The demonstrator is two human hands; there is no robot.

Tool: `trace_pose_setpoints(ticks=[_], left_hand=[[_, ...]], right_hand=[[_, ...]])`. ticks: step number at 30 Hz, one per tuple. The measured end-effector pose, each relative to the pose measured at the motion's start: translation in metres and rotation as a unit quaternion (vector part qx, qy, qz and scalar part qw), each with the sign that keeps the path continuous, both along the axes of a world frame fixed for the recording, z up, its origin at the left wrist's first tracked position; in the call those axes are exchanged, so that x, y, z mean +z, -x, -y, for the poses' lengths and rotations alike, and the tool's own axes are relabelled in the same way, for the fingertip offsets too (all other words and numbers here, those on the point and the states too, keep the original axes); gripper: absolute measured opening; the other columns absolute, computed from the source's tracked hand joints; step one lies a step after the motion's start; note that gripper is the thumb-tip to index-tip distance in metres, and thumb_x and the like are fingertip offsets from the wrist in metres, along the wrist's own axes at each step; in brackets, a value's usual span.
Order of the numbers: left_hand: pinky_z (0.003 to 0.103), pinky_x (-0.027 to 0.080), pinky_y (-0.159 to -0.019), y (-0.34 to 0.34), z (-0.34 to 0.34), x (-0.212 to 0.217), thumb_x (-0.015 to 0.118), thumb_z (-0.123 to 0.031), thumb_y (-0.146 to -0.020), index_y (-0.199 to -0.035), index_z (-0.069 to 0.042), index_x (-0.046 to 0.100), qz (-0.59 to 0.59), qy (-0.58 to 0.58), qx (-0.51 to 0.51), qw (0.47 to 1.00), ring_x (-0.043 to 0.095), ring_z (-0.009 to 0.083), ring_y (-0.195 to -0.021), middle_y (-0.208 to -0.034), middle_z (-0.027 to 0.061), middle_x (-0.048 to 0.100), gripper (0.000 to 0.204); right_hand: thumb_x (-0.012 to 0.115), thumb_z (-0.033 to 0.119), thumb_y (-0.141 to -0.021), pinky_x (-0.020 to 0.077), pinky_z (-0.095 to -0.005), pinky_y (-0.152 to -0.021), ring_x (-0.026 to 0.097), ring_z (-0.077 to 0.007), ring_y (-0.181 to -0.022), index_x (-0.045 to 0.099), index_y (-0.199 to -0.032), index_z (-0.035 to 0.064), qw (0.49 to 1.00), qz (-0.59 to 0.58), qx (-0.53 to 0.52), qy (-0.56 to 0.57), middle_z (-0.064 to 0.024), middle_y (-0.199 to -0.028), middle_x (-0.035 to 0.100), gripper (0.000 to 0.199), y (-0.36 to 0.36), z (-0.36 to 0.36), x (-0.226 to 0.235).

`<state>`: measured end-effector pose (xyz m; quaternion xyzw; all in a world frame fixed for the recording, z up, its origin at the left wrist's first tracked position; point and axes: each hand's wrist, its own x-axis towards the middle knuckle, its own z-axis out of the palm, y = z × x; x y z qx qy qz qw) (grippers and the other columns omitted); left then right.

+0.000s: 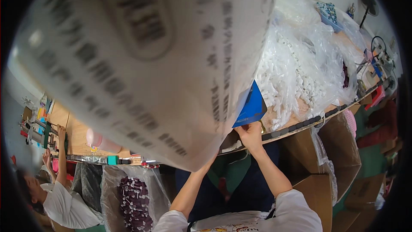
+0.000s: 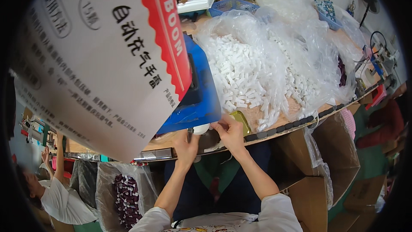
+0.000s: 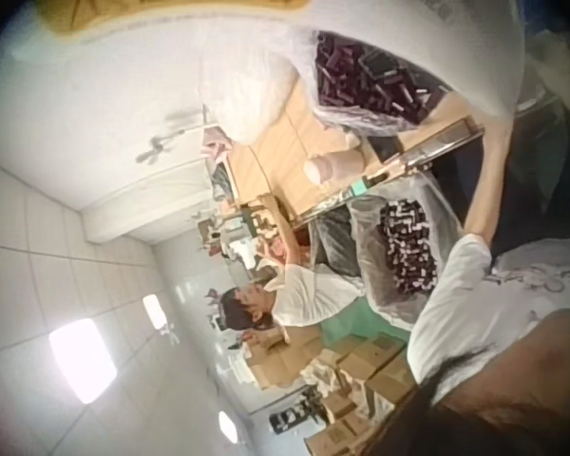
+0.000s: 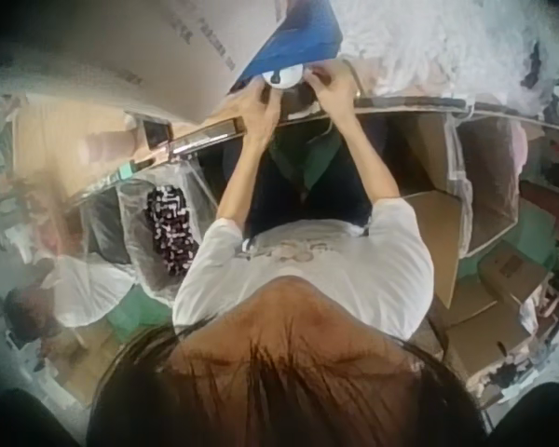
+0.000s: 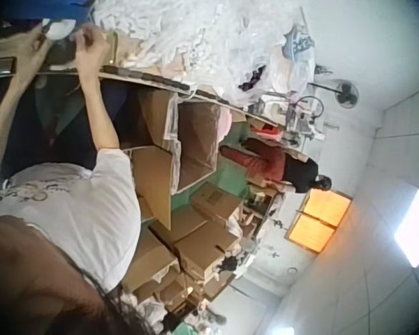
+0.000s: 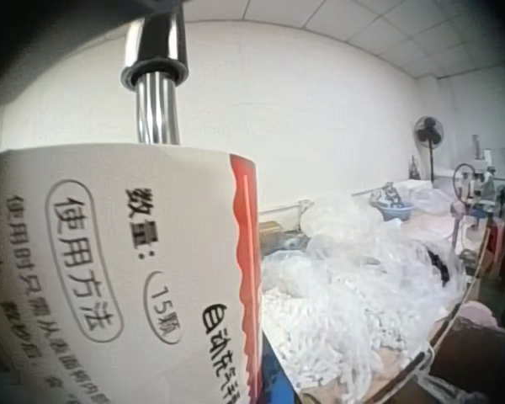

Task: Assembling small purple and white plastic parts using a manual-feed pneumatic press.

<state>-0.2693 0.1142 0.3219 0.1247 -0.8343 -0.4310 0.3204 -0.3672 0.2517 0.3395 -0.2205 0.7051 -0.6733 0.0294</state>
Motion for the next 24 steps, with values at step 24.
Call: trace_pose_setpoints(ticks=[24], left_hand=[[0.044, 0.047, -0.094, -0.088, 0.097, 0.033, 0.068, -0.002, -0.084, -0.114, 0.001, 0.068, 0.135, 0.211, 0.093, 0.964, 0.061, 0.0367, -0.106, -0.108, 0.0179, 0.067, 0.03]], right_hand=[[0.066, 0.003, -0.083, 0.0554, -0.0356, -0.071, 0.069, -0.0275, -0.088, 0.071, -0.093, 0.0015, 0.984, -0.086, 0.134, -0.076, -0.0101, -0.091, 0.071, 0.011, -0.005, -0.013, 0.037]])
